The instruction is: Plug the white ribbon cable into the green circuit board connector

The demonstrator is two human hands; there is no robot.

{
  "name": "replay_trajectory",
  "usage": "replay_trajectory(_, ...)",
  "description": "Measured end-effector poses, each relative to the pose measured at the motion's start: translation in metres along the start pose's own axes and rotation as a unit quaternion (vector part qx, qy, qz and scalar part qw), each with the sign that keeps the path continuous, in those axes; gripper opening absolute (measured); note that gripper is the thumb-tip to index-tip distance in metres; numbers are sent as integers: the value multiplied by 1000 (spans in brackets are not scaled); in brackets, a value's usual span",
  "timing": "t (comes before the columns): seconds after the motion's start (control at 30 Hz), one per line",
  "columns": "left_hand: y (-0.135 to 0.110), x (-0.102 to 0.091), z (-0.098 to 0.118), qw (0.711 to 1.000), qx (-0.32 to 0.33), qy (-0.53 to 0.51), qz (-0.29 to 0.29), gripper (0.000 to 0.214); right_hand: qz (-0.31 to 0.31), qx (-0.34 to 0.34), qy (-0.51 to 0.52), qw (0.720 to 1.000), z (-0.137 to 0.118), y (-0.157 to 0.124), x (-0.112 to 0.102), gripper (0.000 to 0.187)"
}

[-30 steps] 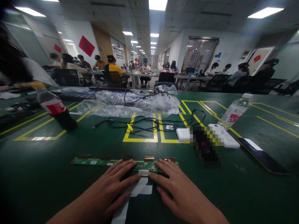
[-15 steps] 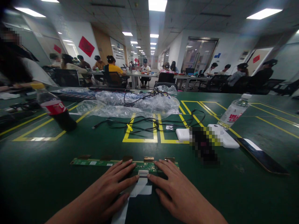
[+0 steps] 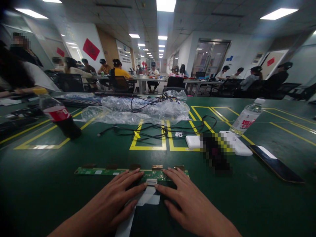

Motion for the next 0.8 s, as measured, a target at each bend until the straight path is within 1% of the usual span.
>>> replay_trajectory(0.13,-1,-2,1,1000,-3,-5,7,57,0,1,0,1000,-1,1,-1,61)
replay_trajectory(0.27,-1,-1,1,1000,-8,-3,-11,56,14,-1,9,1000,1,0,-1,58)
replay_trajectory(0.5,1,-6,2,1000,-3,-15,-18,58,31,5,10,999,3,1,4,53)
replay_trajectory(0.6,1,-5,3,1000,-3,-13,-22,58,29,10,9,999,3,1,5,52)
replay_trajectory(0.8,1,-5,3,1000,-11,-6,-11,53,12,12,-7,1000,-1,3,3,54)
Point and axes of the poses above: each hand's wrist, its own y-axis towards the middle knuckle, its own x-axis out of the palm, z = x × y, the point moved 6 cm from there along y, towards the middle knuckle, and after that the axes turned 14 degrees about y, right-handed, at the moved point
